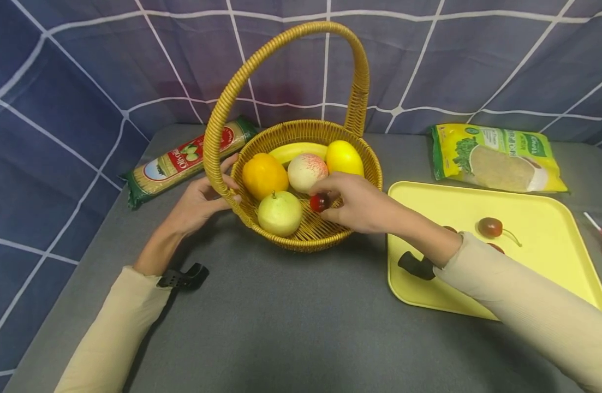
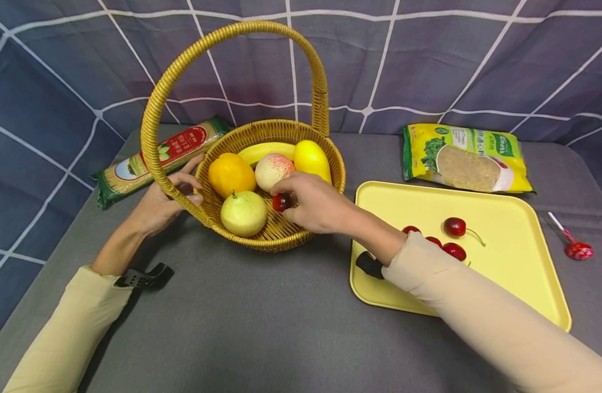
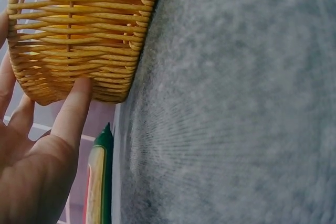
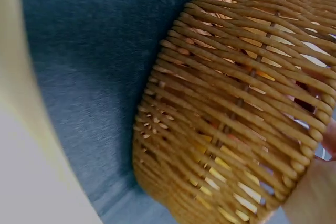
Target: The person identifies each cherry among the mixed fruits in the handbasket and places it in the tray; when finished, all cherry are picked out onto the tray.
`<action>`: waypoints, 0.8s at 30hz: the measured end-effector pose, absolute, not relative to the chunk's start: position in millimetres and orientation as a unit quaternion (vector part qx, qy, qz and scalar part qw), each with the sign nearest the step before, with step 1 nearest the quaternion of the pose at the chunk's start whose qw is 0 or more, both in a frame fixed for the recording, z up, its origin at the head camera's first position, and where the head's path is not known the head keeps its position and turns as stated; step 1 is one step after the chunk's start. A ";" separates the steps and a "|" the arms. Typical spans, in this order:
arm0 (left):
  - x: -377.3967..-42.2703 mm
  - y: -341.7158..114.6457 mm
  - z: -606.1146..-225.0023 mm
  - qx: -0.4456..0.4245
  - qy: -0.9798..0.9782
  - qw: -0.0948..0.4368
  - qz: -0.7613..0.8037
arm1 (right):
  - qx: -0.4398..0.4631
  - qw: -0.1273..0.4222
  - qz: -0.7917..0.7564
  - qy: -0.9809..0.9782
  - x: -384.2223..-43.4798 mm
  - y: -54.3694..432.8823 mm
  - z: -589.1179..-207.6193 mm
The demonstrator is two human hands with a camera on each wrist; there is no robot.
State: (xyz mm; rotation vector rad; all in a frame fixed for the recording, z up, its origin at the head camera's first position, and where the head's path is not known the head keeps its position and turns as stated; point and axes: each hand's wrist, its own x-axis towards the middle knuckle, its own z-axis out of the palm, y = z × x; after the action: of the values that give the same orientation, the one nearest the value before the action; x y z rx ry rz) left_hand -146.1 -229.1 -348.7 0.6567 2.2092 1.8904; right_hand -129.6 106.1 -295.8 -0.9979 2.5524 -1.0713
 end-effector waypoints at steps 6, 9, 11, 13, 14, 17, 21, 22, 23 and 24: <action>-145.9 -228.5 -347.8 0.217 0.737 0.080 0.635 | -0.302 0.105 -0.397 0.860 -118.4 122.6 -286.0; -145.7 -228.0 -347.7 0.216 0.736 0.083 0.636 | -0.282 0.110 -0.410 0.860 -111.4 134.3 -278.7; -145.5 -227.9 -347.6 0.215 0.736 0.084 0.636 | -0.272 0.114 -0.415 0.861 -105.9 144.0 -273.1; -145.4 -227.8 -347.6 0.215 0.737 0.084 0.636 | -0.262 0.114 -0.422 0.861 -99.4 154.5 -267.7; -145.3 -227.8 -347.6 0.214 0.737 0.085 0.636 | -0.254 0.112 -0.425 0.861 -95.9 160.0 -265.2; -145.3 -227.6 -347.7 0.215 0.736 0.084 0.636 | -0.229 0.100 -0.430 0.868 -85.5 177.4 -260.9; -145.3 -227.8 -348.1 0.215 0.737 0.083 0.636 | -0.181 0.100 -0.434 0.877 -73.1 205.5 -262.5; -145.2 -228.0 -348.2 0.214 0.737 0.082 0.635 | -0.163 0.108 -0.436 0.879 -70.1 213.0 -264.0; -145.2 -228.1 -348.2 0.214 0.738 0.082 0.635 | -0.148 0.107 -0.431 0.884 -67.9 220.4 -266.1; -145.1 -228.4 -348.2 0.214 0.738 0.081 0.635 | -0.132 0.110 -0.431 0.886 -65.7 228.0 -268.4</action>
State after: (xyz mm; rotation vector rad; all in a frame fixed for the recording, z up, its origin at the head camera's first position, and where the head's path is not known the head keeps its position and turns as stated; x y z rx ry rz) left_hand -145.1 -228.4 -348.2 0.6398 2.2072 1.8969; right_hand -65.7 228.0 -268.4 -0.3873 2.6035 -1.2649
